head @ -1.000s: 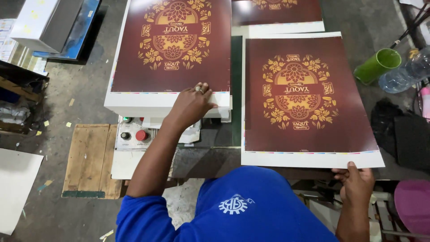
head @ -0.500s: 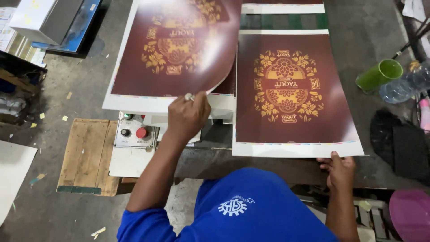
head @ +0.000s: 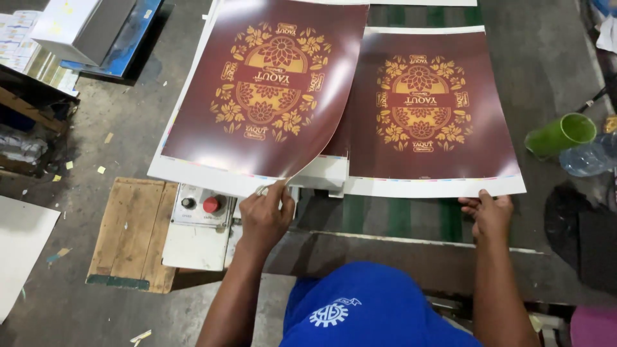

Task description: The person sorts through a stack of large, maroon-colored printed sheets with gold designs, separating them and placing them into piles on a workbench. The person briefly repositions the camera before resuming the sorting process.

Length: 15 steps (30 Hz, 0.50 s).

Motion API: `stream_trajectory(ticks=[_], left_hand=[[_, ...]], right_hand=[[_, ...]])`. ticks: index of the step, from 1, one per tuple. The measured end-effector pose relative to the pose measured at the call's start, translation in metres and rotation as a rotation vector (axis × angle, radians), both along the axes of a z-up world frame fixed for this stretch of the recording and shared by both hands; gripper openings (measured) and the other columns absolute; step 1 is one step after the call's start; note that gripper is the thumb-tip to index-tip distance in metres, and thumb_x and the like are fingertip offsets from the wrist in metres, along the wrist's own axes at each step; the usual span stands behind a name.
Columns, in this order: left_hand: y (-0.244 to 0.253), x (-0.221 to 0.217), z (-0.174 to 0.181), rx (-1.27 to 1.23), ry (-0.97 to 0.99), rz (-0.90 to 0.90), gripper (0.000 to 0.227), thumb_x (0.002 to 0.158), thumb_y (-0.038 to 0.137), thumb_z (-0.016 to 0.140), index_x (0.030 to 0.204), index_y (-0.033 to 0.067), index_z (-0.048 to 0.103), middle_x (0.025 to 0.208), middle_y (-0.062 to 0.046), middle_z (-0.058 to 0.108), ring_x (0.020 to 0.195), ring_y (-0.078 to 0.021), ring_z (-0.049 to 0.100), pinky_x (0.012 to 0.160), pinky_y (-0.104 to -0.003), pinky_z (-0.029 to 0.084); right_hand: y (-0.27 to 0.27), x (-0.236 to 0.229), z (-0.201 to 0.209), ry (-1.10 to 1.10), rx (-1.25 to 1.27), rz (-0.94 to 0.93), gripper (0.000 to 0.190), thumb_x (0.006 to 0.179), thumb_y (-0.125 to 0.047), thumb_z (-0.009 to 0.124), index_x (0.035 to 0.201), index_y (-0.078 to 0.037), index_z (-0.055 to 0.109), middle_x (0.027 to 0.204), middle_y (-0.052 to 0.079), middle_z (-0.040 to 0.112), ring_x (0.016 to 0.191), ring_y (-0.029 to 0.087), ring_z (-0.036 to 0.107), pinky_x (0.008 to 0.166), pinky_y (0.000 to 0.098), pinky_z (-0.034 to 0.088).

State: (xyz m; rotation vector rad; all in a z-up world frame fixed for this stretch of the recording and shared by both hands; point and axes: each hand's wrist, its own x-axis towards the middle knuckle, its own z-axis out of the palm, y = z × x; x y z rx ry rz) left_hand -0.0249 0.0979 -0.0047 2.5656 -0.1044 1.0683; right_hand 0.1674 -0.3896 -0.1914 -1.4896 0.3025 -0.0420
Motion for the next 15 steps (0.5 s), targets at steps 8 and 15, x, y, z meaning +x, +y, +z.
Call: stream_trajectory(ticks=[8,15], left_hand=[[0.003,0.005,0.000,-0.023,-0.003,-0.048,0.026,0.088,0.000,0.070,0.115,0.0018,0.069,0.072,-0.011,0.066,0.056,-0.0269,0.061,0.060,-0.040,0.050],[-0.007,0.016,0.014,-0.057,-0.003,-0.123,0.034,0.084,-0.004,0.068,0.117,0.0010,0.067,0.089,-0.013,0.072,0.073,-0.0286,0.069,0.066,-0.039,0.055]], right_hand=[[0.013,0.114,-0.020,-0.002,0.024,0.047,0.029,0.109,-0.006,0.046,0.138,-0.001,0.047,0.102,0.013,0.070,0.073,0.020,0.072,0.051,0.0283,0.054],[0.044,0.246,-0.020,-0.027,0.056,0.084,0.025,0.109,-0.005,0.045,0.134,-0.002,0.049,0.098,0.011,0.070,0.071,0.018,0.072,0.051,0.0273,0.054]])
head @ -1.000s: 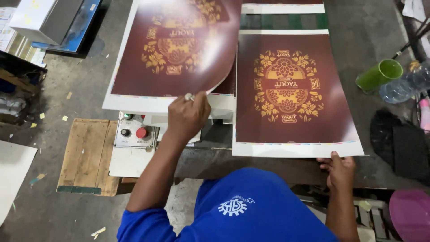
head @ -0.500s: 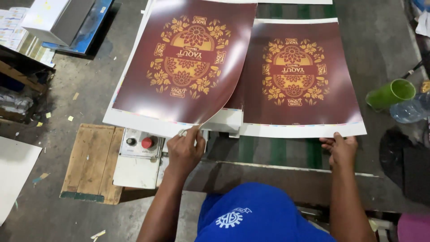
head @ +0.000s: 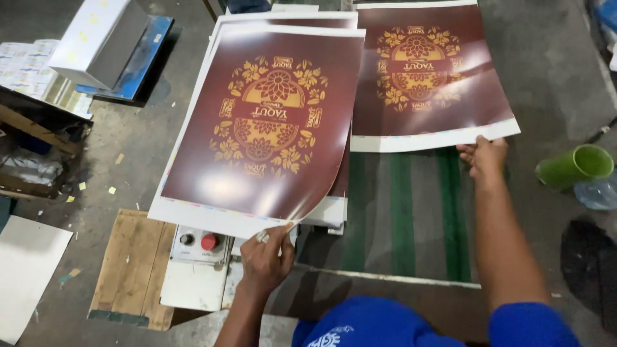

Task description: The person sorts through a stack of large, maroon-colored printed sheets with gold designs, separating them and placing them into piles on a workbench. The person briefly repositions the camera before resuming the sorting process.

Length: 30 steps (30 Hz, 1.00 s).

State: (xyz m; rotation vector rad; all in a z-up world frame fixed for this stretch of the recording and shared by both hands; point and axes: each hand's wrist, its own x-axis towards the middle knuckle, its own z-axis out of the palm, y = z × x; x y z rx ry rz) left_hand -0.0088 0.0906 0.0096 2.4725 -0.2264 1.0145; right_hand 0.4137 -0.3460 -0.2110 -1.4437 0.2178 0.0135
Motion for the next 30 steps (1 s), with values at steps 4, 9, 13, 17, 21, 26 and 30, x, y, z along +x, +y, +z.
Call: stream_trajectory(ticks=[4,9,13,17,21,26,30], left_hand=[[-0.004,0.005,-0.006,-0.024,0.068,0.039,0.034,0.081,-0.004,0.070,0.114,0.0006,0.070,0.089,-0.012,0.073,0.072,-0.0285,0.070,0.065,-0.040,0.055],[-0.012,0.014,0.007,-0.039,0.026,0.010,0.037,0.078,-0.006,0.069,0.115,-0.0019,0.067,0.107,-0.016,0.076,0.090,-0.0287,0.075,0.078,-0.038,0.060],[-0.029,0.032,0.002,-0.022,-0.046,-0.046,0.035,0.078,-0.005,0.070,0.113,-0.0036,0.066,0.112,-0.018,0.075,0.099,-0.0308,0.075,0.083,-0.039,0.061],[-0.067,0.055,-0.006,0.055,-0.122,-0.231,0.037,0.081,0.001,0.074,0.116,-0.0077,0.066,0.115,-0.021,0.072,0.104,-0.0319,0.074,0.090,-0.041,0.061],[-0.117,0.065,0.010,0.112,-0.067,-0.375,0.033,0.084,0.009,0.072,0.113,-0.0055,0.066,0.119,-0.021,0.071,0.107,-0.0321,0.075,0.096,-0.042,0.060],[-0.104,0.077,-0.019,0.246,0.064,-0.404,0.030,0.091,0.015,0.069,0.112,-0.0051,0.058,0.108,-0.018,0.071,0.091,-0.0337,0.071,0.085,-0.045,0.057],[-0.036,0.105,-0.042,0.471,0.365,-0.050,0.040,0.098,0.028,0.063,0.127,0.0013,0.054,0.124,-0.018,0.064,0.112,-0.0348,0.063,0.092,-0.049,0.049]], right_hand=[[0.009,0.070,-0.006,0.035,-0.005,0.010,0.027,0.107,-0.006,0.044,0.133,-0.005,0.049,0.096,0.011,0.071,0.069,0.018,0.072,0.050,0.0288,0.053],[0.024,0.033,0.022,0.185,0.011,0.024,0.035,0.114,-0.027,0.049,0.136,-0.001,0.045,0.099,0.014,0.073,0.075,0.021,0.074,0.054,0.0335,0.056],[0.062,-0.091,0.043,0.087,0.079,0.209,0.045,0.109,-0.025,0.054,0.149,-0.005,0.046,0.105,0.013,0.074,0.081,0.018,0.072,0.058,0.0287,0.055],[0.115,-0.234,0.124,-0.044,0.124,0.583,0.057,0.097,-0.025,0.063,0.150,-0.007,0.047,0.110,0.011,0.075,0.085,0.018,0.071,0.065,0.0287,0.056],[0.107,-0.305,0.082,0.153,0.487,0.605,0.051,0.098,-0.024,0.060,0.144,-0.004,0.052,0.118,0.002,0.071,0.096,0.011,0.065,0.075,0.0236,0.054],[0.070,-0.302,0.103,0.062,0.390,0.291,0.037,0.106,-0.013,0.056,0.140,-0.002,0.047,0.101,0.010,0.070,0.079,0.019,0.070,0.061,0.0305,0.056],[0.001,-0.302,0.079,-0.101,0.209,0.042,0.041,0.111,-0.009,0.054,0.150,-0.002,0.047,0.099,0.013,0.068,0.071,0.019,0.069,0.054,0.0312,0.055]])
